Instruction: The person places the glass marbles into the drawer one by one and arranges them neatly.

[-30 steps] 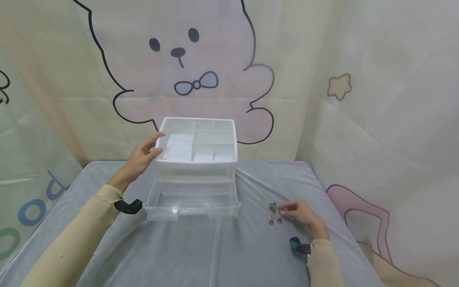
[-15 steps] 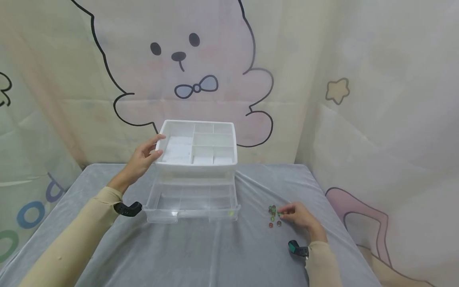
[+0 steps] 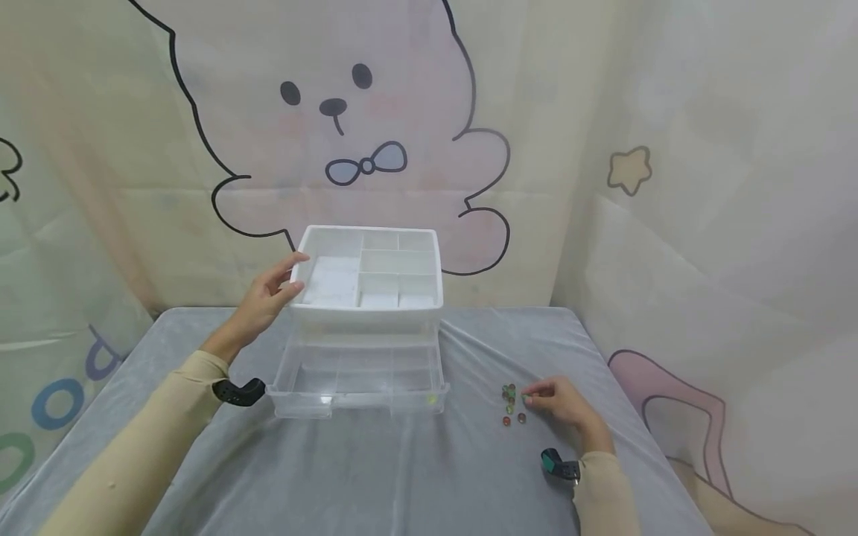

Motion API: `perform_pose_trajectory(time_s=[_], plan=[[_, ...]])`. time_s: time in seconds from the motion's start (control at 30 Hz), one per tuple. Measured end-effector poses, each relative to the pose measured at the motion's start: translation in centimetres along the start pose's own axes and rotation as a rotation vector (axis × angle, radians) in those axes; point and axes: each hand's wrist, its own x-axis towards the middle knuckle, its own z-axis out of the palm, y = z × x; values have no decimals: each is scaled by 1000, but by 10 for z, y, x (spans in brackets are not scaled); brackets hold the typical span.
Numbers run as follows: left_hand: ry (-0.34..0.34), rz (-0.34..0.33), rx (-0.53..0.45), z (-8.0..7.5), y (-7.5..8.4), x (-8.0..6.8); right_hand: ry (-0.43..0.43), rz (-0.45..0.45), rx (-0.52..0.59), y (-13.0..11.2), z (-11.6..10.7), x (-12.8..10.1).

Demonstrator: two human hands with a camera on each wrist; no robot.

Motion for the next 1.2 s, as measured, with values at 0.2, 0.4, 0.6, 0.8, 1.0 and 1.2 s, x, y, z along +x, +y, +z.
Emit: perform_pose_trajectory(time_s=[0.2,0.4,0.6,0.8,1.0,1.2], plan=[[1,15,3,1,2,0,15,-8,6,-4,-4,-1],[6,6,5,0,3,2,87,-45,-3,-16,-5,0],[5,0,-1,1,2,2,173,-84,-30,-29,-4,8],[-3,2,-6,1,4,1,213,-58,-19,-37,-4,12],[1,-4,-13,1,4,1,222,-103,3,-51,-8,13],[4,-7,5,0,4,1,229,-138,31,-62,-8,13]])
